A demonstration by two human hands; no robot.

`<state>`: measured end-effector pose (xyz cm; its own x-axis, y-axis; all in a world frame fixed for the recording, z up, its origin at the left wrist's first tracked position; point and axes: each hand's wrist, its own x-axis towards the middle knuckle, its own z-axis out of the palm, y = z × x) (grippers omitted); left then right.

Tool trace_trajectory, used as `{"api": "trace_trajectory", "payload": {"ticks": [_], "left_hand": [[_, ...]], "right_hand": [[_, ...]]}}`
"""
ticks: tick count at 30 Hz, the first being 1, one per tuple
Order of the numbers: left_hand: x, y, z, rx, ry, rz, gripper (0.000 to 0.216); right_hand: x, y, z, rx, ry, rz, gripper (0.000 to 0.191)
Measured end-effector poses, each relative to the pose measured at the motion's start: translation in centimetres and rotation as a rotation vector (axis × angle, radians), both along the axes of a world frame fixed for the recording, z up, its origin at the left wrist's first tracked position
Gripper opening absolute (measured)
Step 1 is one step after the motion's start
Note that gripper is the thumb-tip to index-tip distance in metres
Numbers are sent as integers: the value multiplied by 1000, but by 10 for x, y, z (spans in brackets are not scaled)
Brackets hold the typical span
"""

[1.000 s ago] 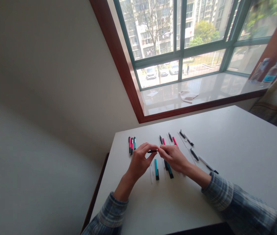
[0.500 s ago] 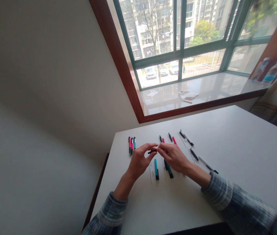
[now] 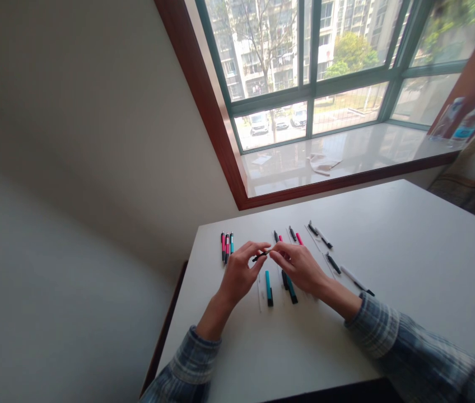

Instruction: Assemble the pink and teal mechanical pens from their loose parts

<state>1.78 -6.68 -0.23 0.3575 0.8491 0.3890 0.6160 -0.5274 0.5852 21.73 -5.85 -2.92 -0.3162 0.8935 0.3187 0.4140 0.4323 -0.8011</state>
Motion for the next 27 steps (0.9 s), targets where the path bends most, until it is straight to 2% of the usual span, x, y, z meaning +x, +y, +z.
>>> {"api": "trace_trajectory", "payload": {"ticks": [4, 11, 18, 27], "left_hand": [[-6, 3, 2, 1, 89, 124, 27], [-15, 8, 3, -61, 330, 257, 22], [-18, 10, 1, -172, 482, 263, 17], [-18, 6, -1, -220, 486, 179, 17]], "right_hand": [[1, 0, 0, 8, 21, -5, 20], [0, 0, -3, 37, -7, 27, 18], [-1, 0, -5, 39, -19, 57, 21], [-2, -1, -6, 46, -35, 78, 21]]}}
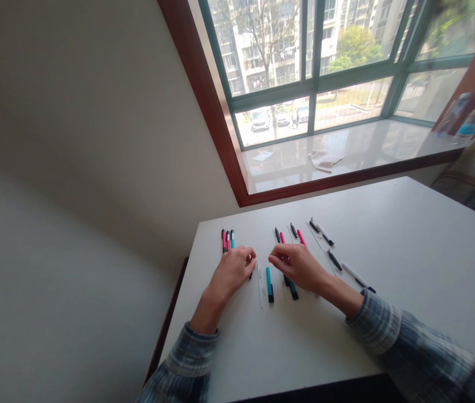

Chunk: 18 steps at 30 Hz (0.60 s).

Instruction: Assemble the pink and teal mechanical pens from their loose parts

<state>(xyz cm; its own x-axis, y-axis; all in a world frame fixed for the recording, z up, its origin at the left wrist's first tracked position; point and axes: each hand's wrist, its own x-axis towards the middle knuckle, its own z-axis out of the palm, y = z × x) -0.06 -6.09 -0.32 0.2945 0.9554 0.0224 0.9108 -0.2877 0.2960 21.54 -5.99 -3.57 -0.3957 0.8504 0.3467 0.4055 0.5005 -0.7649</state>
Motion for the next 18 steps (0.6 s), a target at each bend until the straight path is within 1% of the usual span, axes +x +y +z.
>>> {"api": "trace_trajectory", "payload": {"ticks": [4, 9, 14, 18], "left_hand": [[-1, 0, -1, -3, -3, -18, 21], [-1, -1, -1, 27, -13, -18, 21], [-1, -1, -3, 49, -37, -25, 18], [0, 0, -1, 46, -38, -21, 16]], "right_hand": [[0, -1, 2, -4, -13, 10, 22], [1, -3, 4, 0, -36, 63, 20], [1, -3, 5, -1, -71, 79, 13], [1, -5, 7, 1, -102, 85, 7]]}}
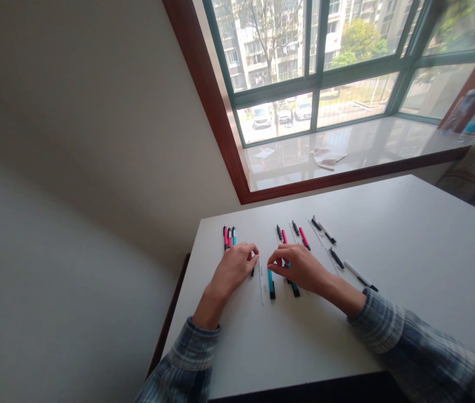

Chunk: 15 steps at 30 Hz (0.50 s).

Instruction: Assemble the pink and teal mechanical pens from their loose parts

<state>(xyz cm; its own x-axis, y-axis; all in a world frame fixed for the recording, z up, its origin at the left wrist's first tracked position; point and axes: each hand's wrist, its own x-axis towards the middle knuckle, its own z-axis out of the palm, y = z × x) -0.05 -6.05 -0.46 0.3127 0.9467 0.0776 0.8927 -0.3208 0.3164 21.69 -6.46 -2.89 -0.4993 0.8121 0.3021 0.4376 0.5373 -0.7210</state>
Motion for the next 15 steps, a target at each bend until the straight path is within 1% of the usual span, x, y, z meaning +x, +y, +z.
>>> {"api": "trace_trajectory", "payload": {"ticks": [6, 10, 15], "left_hand": [[6, -3, 7, 46, -23, -3, 19], [9, -5, 9, 63, -36, -3, 21], [9, -5, 8, 40, -42, -1, 22]], "right_hand": [[-7, -13, -2, 6, -82, 21, 2], [-13, -20, -5, -13, -139, 4, 6], [-15, -20, -5, -16, -167, -4, 8]]}}
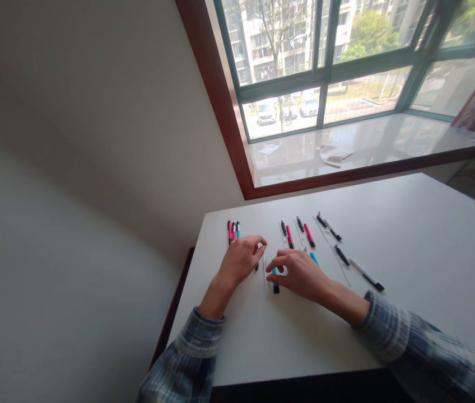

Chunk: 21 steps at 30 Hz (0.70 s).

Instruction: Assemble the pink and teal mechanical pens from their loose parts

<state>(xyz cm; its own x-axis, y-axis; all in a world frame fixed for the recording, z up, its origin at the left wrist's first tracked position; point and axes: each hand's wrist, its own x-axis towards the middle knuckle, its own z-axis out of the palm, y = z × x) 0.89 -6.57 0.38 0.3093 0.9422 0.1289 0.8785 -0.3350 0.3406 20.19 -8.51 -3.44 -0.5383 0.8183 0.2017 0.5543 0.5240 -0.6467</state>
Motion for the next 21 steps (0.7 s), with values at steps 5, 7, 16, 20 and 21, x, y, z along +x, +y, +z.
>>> {"api": "trace_trajectory", "payload": {"ticks": [5, 7, 16, 20, 21], "left_hand": [[0, -1, 0, 15, 9, 11, 21], [0, -1, 0, 19, 10, 13, 21], [1, -3, -1, 23, 34, 0, 22], [1, -2, -1, 25, 34, 4, 22], [1, -2, -1, 26, 31, 3, 21]], "right_hand": [[-2, -2, -1, -10, -48, -20, 8], [-3, -4, -2, -10, -68, -34, 9], [-8, -5, -4, 3, -116, -39, 5], [-10, -3, -4, 10, -134, -36, 6], [-10, -2, -4, 10, -137, -36, 6]]}}
